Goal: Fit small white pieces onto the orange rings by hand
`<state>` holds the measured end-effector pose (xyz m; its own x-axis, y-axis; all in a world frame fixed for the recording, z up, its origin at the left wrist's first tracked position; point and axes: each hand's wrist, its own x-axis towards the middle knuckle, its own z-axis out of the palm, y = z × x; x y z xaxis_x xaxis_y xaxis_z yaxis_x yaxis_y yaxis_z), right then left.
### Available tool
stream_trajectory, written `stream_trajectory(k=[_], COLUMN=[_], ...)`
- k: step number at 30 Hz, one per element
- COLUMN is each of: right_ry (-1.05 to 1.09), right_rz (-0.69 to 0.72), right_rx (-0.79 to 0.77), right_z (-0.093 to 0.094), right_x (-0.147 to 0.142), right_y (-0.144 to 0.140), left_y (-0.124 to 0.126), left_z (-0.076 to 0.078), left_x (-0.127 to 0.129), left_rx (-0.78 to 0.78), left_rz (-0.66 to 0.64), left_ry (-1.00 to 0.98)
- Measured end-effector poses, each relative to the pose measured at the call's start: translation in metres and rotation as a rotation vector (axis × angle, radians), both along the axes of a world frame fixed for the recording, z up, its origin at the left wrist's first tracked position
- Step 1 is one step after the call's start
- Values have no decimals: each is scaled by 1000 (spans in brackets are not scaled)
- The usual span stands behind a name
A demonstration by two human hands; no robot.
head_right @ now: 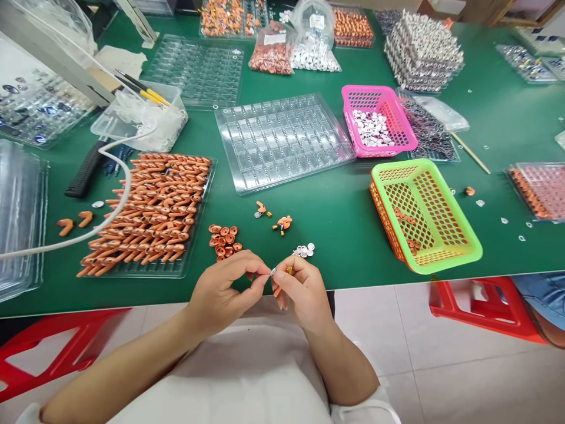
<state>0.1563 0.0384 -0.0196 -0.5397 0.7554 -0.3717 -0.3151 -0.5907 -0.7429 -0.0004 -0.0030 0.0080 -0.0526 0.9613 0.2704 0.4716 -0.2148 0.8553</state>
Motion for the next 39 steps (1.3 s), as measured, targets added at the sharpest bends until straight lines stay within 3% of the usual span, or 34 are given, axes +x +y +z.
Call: stream_trajectory(k=[10, 24, 33, 39], right_ry=[-7, -21, 34, 68], right_rz=[14, 19, 101, 159], right_rx=[24, -7, -99, -127], right_z=[2, 3, 9, 4], right_x=[2, 1, 1, 3], right_y=[-1, 1, 6, 7], left_y=[0, -1, 2, 1], left_z=[7, 3, 8, 7], left_x=[0, -1, -5, -4], left_rx=[-58, -75, -167, -190], left_rz=[-59, -79, -134, -130], left_ry=[-43, -63, -117, -124])
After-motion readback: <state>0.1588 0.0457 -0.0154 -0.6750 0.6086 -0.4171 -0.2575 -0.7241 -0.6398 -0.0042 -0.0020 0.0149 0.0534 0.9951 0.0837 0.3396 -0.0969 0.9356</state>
